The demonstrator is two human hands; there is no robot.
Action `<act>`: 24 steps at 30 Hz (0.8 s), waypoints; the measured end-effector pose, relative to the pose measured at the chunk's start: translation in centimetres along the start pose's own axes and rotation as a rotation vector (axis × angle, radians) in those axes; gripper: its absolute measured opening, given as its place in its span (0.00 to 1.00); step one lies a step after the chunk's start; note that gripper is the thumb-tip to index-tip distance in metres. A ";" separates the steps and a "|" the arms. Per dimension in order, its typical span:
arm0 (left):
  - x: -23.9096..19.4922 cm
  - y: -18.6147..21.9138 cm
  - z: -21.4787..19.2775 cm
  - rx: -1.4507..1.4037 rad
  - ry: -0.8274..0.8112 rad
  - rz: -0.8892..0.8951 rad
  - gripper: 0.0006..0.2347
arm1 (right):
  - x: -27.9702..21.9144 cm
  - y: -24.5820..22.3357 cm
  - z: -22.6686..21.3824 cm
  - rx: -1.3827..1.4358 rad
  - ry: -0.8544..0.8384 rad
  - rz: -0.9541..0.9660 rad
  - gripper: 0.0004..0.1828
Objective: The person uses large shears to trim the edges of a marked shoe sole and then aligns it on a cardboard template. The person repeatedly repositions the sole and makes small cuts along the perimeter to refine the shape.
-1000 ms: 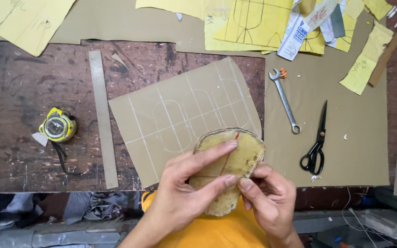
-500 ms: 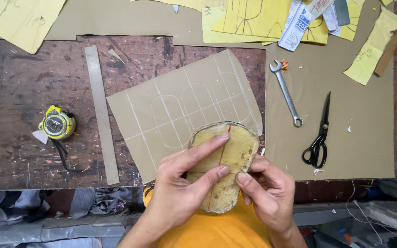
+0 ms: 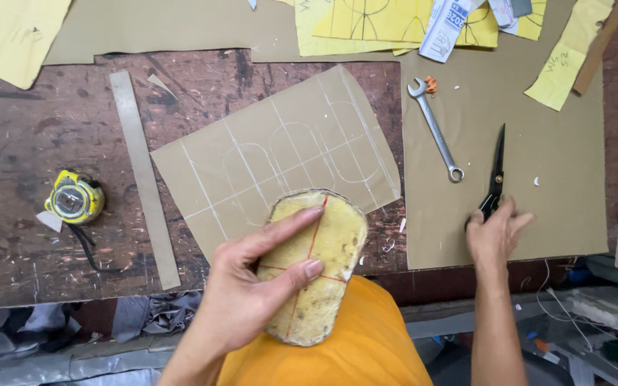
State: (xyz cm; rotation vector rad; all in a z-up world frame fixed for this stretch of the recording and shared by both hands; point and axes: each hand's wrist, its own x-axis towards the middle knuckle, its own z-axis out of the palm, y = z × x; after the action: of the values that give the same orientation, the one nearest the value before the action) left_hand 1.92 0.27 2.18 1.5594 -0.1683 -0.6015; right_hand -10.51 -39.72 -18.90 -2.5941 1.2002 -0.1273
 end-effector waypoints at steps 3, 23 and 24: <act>0.1 0.5 -0.9 0.018 -0.037 -0.100 0.23 | 1.4 4.1 2.8 -0.094 -0.048 0.058 0.31; 2.0 4.3 -2.5 0.066 -0.185 -0.279 0.23 | -6.4 3.9 -4.8 1.896 -0.962 0.270 0.28; 2.2 4.4 -2.6 0.070 -0.187 -0.281 0.23 | -8.8 3.3 -5.7 1.745 -0.999 0.212 0.33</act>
State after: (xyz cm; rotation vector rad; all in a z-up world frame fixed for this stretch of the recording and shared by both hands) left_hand 6.15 1.10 5.70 1.6066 -0.1119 -0.9725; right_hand -19.76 -36.34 -14.12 -0.7349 0.4328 0.1258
